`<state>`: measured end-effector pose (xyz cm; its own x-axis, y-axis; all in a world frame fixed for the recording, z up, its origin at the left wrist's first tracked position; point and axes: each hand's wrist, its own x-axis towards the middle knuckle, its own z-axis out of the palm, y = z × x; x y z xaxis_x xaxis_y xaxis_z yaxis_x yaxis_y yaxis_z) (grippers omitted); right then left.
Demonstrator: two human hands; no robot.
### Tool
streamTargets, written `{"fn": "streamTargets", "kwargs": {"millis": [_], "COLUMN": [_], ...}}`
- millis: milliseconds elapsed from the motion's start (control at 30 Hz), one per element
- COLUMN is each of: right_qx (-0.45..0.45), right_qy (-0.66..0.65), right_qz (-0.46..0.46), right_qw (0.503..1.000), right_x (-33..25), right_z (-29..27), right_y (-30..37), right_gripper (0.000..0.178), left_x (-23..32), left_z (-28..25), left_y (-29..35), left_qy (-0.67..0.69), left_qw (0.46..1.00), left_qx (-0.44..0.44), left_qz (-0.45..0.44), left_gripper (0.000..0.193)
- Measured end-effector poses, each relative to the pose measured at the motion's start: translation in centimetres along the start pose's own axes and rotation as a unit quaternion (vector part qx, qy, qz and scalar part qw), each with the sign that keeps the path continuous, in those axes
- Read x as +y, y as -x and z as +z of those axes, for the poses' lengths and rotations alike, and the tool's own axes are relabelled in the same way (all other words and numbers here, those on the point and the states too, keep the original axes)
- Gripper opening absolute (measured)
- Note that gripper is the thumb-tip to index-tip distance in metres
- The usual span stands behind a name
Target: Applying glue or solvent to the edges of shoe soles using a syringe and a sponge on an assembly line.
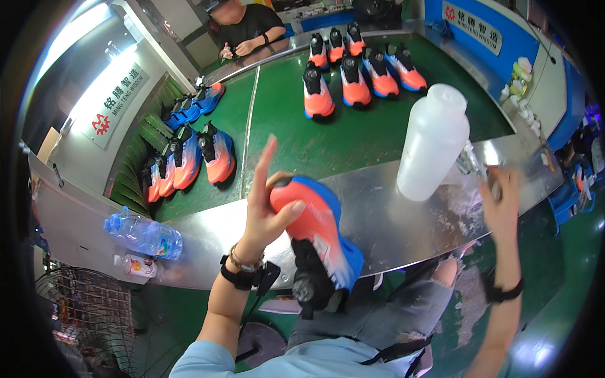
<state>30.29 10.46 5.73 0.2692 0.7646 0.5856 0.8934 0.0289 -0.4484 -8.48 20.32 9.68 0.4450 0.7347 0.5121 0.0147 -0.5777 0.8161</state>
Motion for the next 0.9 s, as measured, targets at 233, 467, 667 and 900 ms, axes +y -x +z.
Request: {"fn": "streamTargets", "kwargs": {"millis": [233, 467, 667, 900], "right_qx": [0.09, 0.121, 0.146, -0.096], "right_qy": [-0.209, -0.318, -0.526, -0.793], "right_qz": [0.081, 0.19, 0.129, -0.028], "right_qw": [0.97, 0.921, 0.828, 0.601], "right_x": [-4.5, -5.2, -13.1, -17.2], "right_z": [2.8, 5.5, 1.1, -2.8], "right_y": [10.6, 12.7, 9.3, 5.0], "right_gripper": [0.04, 0.039, 0.055, 0.079], "left_x": [0.2, 0.2, 0.6, 1.6], "left_z": [-0.7, -1.1, -0.8, 1.1], "left_y": [3.3, 4.6, 3.4, 1.1], "left_qy": [0.031, 0.021, 0.011, -0.082], "left_qw": [0.999, 0.998, 0.998, 0.985], "left_qx": [0.031, 0.058, 0.034, -0.005], "left_qz": [0.025, 0.017, 0.046, 0.149], "left_gripper": [0.034, 0.032, 0.038, 0.041]}}
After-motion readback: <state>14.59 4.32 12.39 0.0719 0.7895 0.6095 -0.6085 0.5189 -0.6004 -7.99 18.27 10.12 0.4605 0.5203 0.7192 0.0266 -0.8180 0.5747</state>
